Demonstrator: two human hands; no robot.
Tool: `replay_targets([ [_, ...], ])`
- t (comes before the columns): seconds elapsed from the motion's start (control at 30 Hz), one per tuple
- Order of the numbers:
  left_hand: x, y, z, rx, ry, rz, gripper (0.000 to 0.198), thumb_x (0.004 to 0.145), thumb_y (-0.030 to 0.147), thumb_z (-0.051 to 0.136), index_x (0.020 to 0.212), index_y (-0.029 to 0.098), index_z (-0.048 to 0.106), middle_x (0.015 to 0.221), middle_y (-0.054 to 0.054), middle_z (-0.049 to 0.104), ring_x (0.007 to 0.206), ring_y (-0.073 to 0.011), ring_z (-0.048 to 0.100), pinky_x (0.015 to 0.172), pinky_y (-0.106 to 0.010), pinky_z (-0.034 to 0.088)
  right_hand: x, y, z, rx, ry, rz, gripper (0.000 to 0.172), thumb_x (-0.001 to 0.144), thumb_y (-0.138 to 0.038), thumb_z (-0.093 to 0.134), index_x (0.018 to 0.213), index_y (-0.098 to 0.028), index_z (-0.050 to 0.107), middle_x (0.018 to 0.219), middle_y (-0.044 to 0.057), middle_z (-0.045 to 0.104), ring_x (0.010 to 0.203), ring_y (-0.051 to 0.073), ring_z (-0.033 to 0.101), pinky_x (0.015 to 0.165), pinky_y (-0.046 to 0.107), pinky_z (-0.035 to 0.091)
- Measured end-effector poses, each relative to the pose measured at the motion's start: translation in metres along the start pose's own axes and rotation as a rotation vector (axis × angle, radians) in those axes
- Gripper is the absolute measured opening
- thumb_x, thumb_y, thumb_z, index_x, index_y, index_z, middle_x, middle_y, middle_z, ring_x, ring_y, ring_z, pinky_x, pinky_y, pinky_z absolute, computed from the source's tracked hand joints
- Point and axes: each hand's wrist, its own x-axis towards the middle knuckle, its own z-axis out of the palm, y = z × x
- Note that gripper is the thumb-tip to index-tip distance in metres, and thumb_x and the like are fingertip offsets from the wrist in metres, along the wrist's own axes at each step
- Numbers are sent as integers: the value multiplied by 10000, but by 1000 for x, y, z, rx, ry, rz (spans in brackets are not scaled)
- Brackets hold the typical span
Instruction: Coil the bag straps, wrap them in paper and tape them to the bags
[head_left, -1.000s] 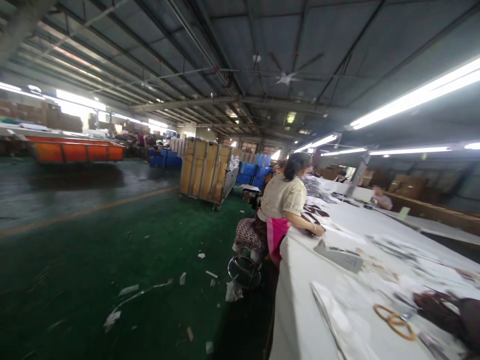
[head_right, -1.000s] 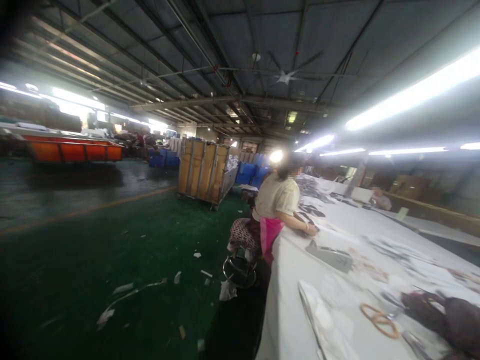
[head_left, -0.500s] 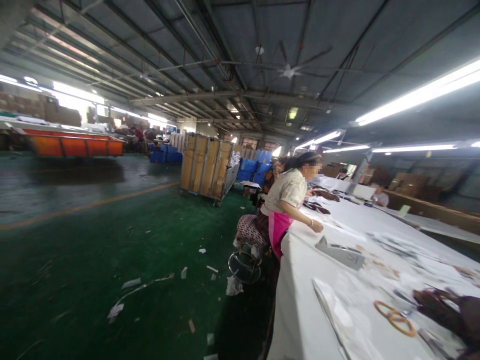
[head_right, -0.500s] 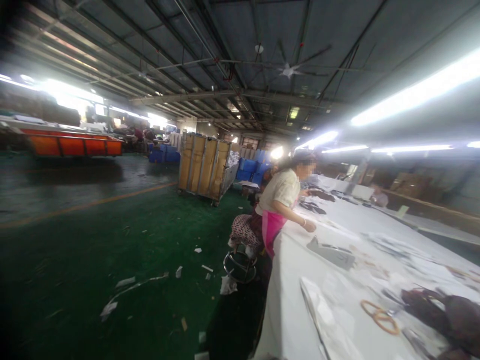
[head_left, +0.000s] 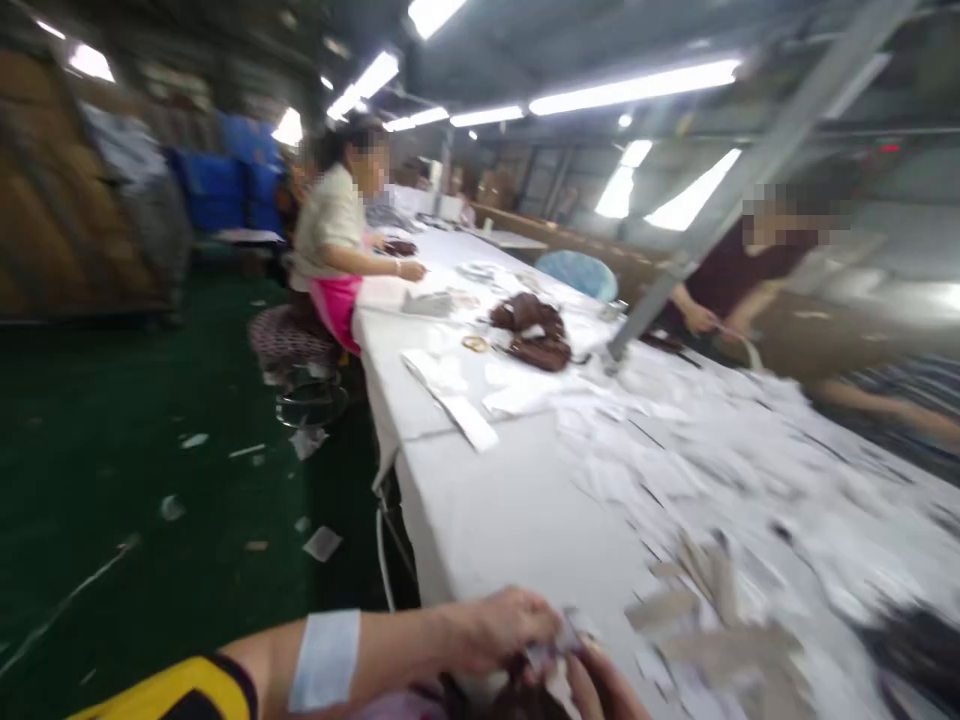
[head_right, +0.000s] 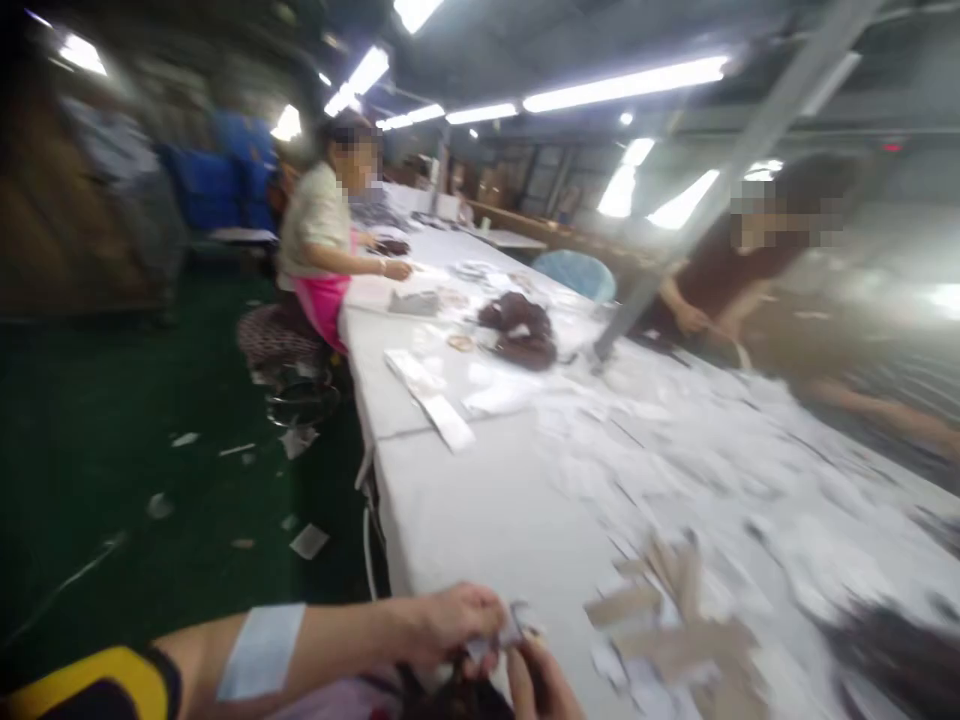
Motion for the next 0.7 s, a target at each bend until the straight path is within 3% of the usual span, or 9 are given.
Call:
replay_targets([
  [0.03,4,-7,3,-74,-22,-103,437,904,545,444,845,134,579,591,10,536,420,-82,446,407,-214,357,-13,5,-10,-18,-1,49,327,742,-588,629,890,-309,712,913,61,716,828,265,675,665,380,564],
  [0.07,7,-12,4,-119,-55,-145,435,873,562,492,848,135,570,588,4,551,420,-83,452,404,-208,331,-23,8,-17,8,-90,80,327,762,-550,608,846,-255,719,855,64,723,811,260,675,721,376,557],
  [0.17,6,-15,2,-234,-139,-160,453,805,574,594,911,133,575,694,-25,615,487,-82,496,466,-199,361,-37,5,-23,46,-158,82,286,836,-427,540,887,-184,682,838,58,713,792,217,658,754,316,526],
  [0.27,-2,-14,-1,-346,-153,-167,435,768,519,676,947,129,603,818,-39,620,573,-82,534,549,-199,404,-42,-7,-18,-40,-84,-12,222,862,-349,519,872,-180,662,814,51,698,750,187,639,720,281,504],
  [0.4,-10,-19,3,-415,-59,-181,442,744,507,709,912,104,642,713,-18,582,513,-59,483,509,-178,357,-48,-9,-7,-163,44,-103,183,866,-293,525,876,-190,675,823,56,707,766,187,652,744,282,496],
  [0.47,-14,-21,6,-424,-19,-157,426,743,499,713,869,96,655,667,-14,573,493,-53,451,490,-175,333,-49,-2,-4,-200,149,-100,202,867,-298,526,899,-182,688,843,70,718,777,197,666,754,295,503],
  [0.63,-20,-24,15,-438,153,-65,436,746,524,696,780,93,649,579,-10,560,495,-69,438,482,-184,342,-62,7,-2,-237,652,72,348,896,-380,473,958,-124,698,927,148,720,864,260,674,808,375,506],
  [0.7,-21,-25,19,-453,245,-45,431,730,528,707,784,107,632,572,9,547,482,-66,433,465,-180,342,-75,0,4,-151,707,112,340,881,-393,515,1025,-138,688,975,139,718,900,257,672,831,372,507],
])
